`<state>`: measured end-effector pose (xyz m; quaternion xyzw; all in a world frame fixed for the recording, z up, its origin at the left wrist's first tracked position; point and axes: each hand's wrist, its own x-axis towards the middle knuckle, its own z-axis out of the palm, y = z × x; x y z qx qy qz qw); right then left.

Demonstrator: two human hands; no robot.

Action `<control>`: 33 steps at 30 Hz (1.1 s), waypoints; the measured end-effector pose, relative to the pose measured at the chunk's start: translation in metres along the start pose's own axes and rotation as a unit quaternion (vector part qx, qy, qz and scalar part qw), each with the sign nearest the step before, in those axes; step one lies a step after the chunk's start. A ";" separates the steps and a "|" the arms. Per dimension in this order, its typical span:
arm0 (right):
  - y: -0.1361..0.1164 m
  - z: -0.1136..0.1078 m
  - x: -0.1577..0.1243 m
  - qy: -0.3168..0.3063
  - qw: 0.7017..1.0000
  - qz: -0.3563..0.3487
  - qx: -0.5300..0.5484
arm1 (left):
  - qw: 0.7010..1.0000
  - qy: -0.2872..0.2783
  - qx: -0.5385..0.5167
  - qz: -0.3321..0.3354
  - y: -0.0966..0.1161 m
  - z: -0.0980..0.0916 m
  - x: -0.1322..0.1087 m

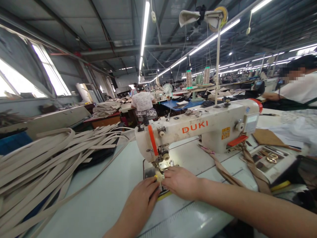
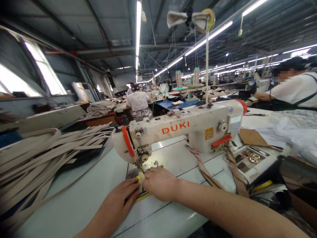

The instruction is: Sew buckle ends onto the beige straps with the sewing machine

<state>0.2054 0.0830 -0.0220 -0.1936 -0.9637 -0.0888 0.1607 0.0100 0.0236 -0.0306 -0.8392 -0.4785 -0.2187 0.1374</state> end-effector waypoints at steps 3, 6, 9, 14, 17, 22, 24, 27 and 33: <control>0.004 0.000 0.005 -0.005 1.000 0.004 0.000 | 1.000 0.004 0.003 0.011 -0.004 0.001 0.000; 0.007 0.001 0.009 -0.014 1.000 0.010 0.005 | 1.000 0.004 0.008 0.011 -0.006 0.002 0.001; 0.009 0.002 0.010 -0.003 1.000 0.013 0.009 | 1.000 -0.007 0.007 0.005 -0.009 0.003 0.004; 0.009 0.005 0.009 0.017 0.999 0.023 0.021 | 1.000 -0.020 0.009 0.001 -0.014 0.006 0.011; 0.007 0.004 0.009 0.012 0.997 0.059 0.042 | 1.000 -0.017 0.004 -0.003 -0.018 0.008 0.012; 0.007 0.005 0.010 0.006 0.994 0.084 0.063 | 1.000 -0.012 -0.010 -0.005 -0.022 0.011 0.013; 0.008 0.005 0.010 0.007 0.995 0.082 0.064 | 1.000 -0.014 -0.008 -0.002 -0.023 0.012 0.013; 0.008 0.005 0.011 0.010 0.994 0.082 0.068 | 1.000 -0.014 -0.001 0.005 -0.024 0.013 0.014; 0.009 0.005 0.010 0.003 0.993 0.090 0.074 | 1.000 -0.026 0.000 0.001 -0.024 0.011 0.017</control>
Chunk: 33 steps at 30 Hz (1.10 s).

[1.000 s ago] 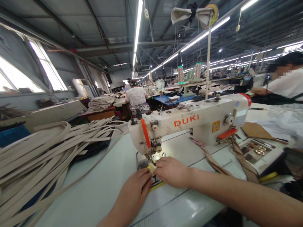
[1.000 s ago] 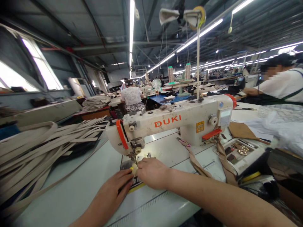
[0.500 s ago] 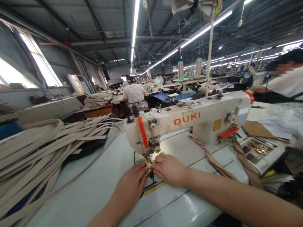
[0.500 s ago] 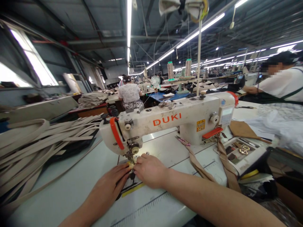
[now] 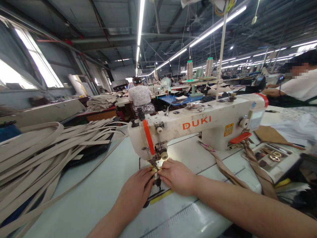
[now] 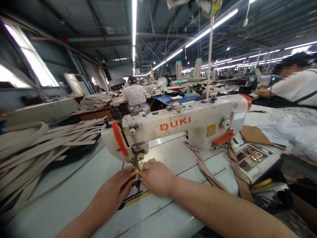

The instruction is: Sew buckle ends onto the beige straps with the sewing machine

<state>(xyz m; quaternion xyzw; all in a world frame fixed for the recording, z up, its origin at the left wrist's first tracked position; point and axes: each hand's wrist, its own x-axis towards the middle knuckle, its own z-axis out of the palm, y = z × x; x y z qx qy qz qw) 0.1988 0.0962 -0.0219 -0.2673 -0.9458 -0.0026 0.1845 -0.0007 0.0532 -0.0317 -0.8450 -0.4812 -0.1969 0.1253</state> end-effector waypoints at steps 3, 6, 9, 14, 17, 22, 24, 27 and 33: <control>0.001 0.002 0.000 0.008 1.000 -0.005 0.010 | 1.000 0.003 0.006 0.001 0.000 -0.001 0.001; 0.003 0.004 -0.001 0.008 1.000 -0.001 0.025 | 1.000 0.006 0.007 -0.001 0.000 -0.001 0.002; 0.003 0.005 -0.001 0.012 0.999 -0.002 0.029 | 1.000 -0.003 -0.002 -0.009 0.001 -0.002 0.003; 0.003 0.003 -0.001 0.006 0.999 0.002 0.041 | 1.000 -0.011 -0.016 -0.024 0.002 -0.003 0.005; 0.002 0.002 -0.001 0.007 0.999 0.006 0.044 | 0.999 -0.013 -0.019 -0.027 0.001 -0.003 0.005; 0.002 0.001 -0.001 0.005 0.999 0.009 0.042 | 0.999 -0.015 -0.024 -0.027 0.000 -0.002 0.007; 0.002 0.001 -0.002 0.004 0.999 0.010 0.040 | 0.999 -0.015 -0.023 -0.028 0.000 -0.002 0.007; 0.002 0.001 -0.002 0.002 0.999 0.007 0.031 | 0.999 -0.019 -0.017 -0.030 0.002 -0.003 0.009; 0.002 0.001 -0.001 0.003 0.999 0.006 0.036 | 0.999 -0.024 -0.024 -0.039 0.002 -0.004 0.009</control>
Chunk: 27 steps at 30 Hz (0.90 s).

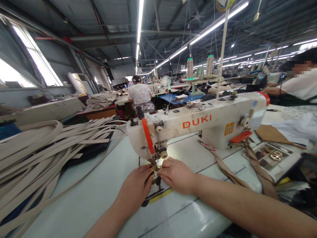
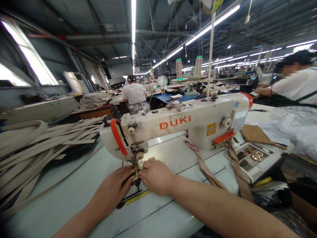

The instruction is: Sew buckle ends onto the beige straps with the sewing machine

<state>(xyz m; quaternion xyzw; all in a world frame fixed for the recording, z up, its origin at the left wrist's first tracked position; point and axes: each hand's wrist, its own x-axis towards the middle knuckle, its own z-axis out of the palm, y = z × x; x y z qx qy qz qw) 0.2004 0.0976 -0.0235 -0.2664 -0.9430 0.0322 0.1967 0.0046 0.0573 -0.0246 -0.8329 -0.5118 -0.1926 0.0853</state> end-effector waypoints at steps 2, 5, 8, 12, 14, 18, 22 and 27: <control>0.000 0.000 0.000 -0.001 1.000 0.004 0.007 | 1.000 0.001 -0.002 -0.005 -0.001 0.001 -0.001; 0.000 0.000 -0.001 0.003 1.000 0.002 0.019 | 1.000 0.010 -0.006 -0.010 -0.001 0.002 -0.001; 0.001 0.002 -0.001 0.015 0.999 -0.004 0.030 | 1.000 0.010 -0.007 -0.011 -0.002 0.002 -0.002; 0.004 0.006 -0.001 0.027 0.999 -0.008 0.044 | 1.000 0.019 -0.010 -0.012 -0.003 0.004 -0.004; 0.005 0.007 -0.002 0.035 0.998 -0.006 0.053 | 1.000 0.020 -0.014 -0.010 -0.004 0.004 -0.005; 0.007 0.007 -0.003 0.050 0.996 0.012 0.067 | 1.000 0.008 -0.018 -0.012 -0.005 0.005 -0.006; 0.007 0.007 -0.004 0.055 0.996 0.024 0.072 | 0.999 0.007 -0.027 -0.020 -0.004 0.004 -0.006; 0.007 0.007 -0.004 0.056 0.995 0.026 0.076 | 0.998 0.018 -0.049 -0.023 -0.002 0.003 -0.004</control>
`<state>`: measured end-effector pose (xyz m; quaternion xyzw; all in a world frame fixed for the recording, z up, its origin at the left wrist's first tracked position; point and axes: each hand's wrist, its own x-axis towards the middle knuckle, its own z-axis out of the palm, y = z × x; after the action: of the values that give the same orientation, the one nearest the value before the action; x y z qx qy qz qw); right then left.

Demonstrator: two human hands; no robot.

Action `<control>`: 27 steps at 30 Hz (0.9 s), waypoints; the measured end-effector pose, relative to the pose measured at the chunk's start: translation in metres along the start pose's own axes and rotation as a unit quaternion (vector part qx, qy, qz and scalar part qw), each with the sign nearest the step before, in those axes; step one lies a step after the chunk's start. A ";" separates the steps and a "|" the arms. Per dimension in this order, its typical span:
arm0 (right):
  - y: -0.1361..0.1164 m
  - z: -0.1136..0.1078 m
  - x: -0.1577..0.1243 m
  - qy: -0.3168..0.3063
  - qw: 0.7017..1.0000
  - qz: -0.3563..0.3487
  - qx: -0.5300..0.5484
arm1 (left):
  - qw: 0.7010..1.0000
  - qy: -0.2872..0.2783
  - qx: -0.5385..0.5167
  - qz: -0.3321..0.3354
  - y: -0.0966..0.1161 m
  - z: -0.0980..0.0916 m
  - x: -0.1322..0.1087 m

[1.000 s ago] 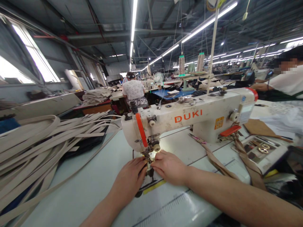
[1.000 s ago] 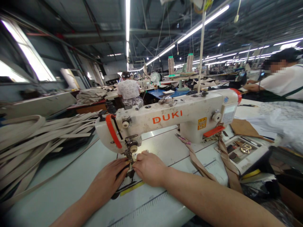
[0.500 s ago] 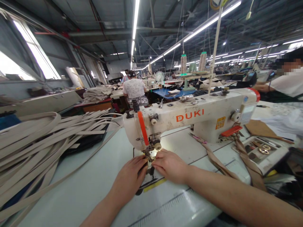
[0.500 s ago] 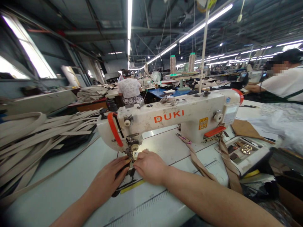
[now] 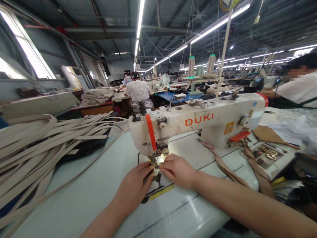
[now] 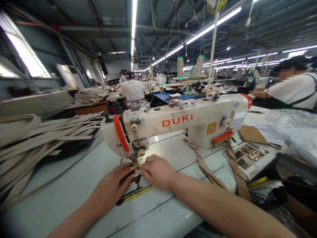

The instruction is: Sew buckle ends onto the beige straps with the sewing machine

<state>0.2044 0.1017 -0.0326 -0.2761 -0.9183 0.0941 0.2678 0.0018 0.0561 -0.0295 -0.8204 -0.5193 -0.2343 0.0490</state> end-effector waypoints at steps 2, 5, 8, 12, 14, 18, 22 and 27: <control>0.000 0.000 0.000 -0.001 1.000 0.002 0.000 | 1.000 0.001 -0.008 -0.004 0.000 0.000 0.000; -0.001 0.000 0.000 -0.004 1.000 0.003 -0.001 | 1.000 -0.001 -0.014 -0.008 -0.001 0.000 0.000; -0.001 0.000 0.000 -0.004 1.000 0.002 -0.005 | 1.000 -0.007 -0.010 -0.012 -0.002 0.000 0.001; -0.001 0.000 0.001 -0.004 1.000 0.005 -0.006 | 1.000 -0.016 0.001 -0.013 0.000 -0.001 0.003; -0.001 0.001 0.001 -0.005 1.000 0.006 -0.006 | 1.000 -0.017 0.005 -0.010 0.001 -0.002 0.004; -0.001 0.000 0.001 -0.008 1.000 0.005 -0.008 | 1.000 -0.020 -0.004 -0.004 -0.002 -0.006 0.003; -0.001 0.000 0.001 -0.002 1.000 0.008 -0.007 | 0.998 -0.046 -0.036 0.000 -0.013 -0.010 0.009; 0.001 0.003 0.001 0.009 1.000 -0.006 0.001 | 0.999 -0.025 -0.034 -0.003 -0.031 -0.002 0.041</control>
<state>0.2028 0.1028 -0.0346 -0.2711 -0.9173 0.0910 0.2769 -0.0115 0.1038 -0.0147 -0.8255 -0.5149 -0.2311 0.0072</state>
